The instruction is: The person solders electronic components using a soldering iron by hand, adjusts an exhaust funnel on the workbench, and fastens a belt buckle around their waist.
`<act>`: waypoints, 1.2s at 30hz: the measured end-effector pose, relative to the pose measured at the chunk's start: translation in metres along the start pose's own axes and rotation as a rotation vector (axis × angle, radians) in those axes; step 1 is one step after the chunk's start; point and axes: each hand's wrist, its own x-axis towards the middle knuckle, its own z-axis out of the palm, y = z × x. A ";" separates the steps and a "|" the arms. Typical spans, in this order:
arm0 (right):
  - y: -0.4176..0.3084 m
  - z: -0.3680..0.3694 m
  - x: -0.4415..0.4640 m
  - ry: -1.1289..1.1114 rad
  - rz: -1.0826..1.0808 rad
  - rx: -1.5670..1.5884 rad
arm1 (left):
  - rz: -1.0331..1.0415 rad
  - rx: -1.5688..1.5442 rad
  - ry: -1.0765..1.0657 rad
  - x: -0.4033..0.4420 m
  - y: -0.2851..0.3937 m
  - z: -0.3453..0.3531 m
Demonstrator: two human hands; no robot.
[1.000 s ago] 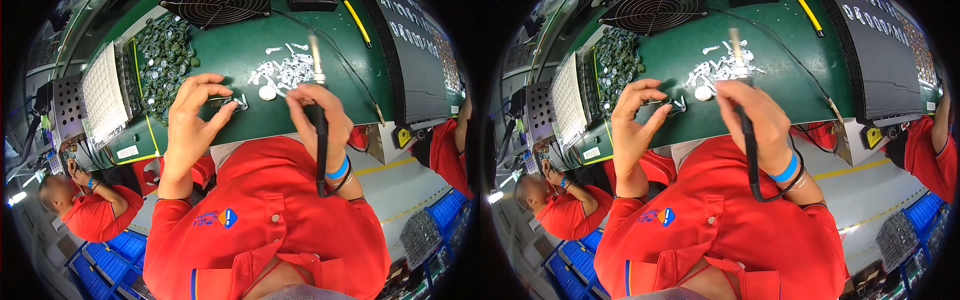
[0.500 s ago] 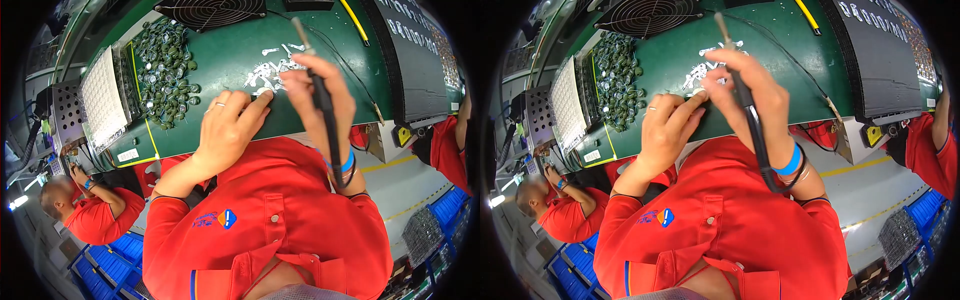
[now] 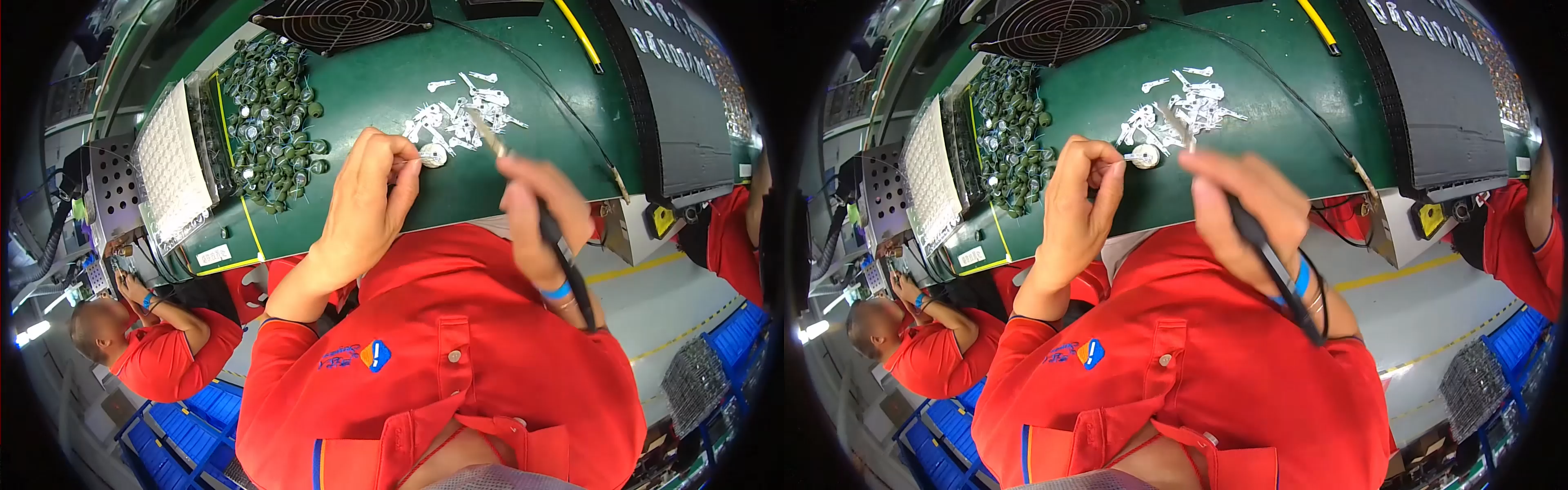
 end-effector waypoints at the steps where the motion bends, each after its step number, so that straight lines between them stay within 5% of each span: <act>1: 0.001 0.003 -0.012 -0.003 -0.023 0.002 | -0.005 0.000 -0.001 0.000 0.000 0.001; 18: 0.022 0.013 -0.039 -0.020 -0.277 -0.068 | 0.099 0.119 0.024 0.004 -0.004 0.011; 25: 0.017 0.014 -0.042 0.050 -0.131 -0.002 | 0.083 0.119 0.052 0.014 0.002 -0.011; 30: 0.010 0.010 -0.038 0.033 -0.026 0.028 | -0.211 0.752 0.205 0.032 -0.026 -0.061; 36: 0.003 0.012 -0.026 0.003 -0.020 0.050 | -0.113 0.635 0.196 0.028 -0.047 -0.060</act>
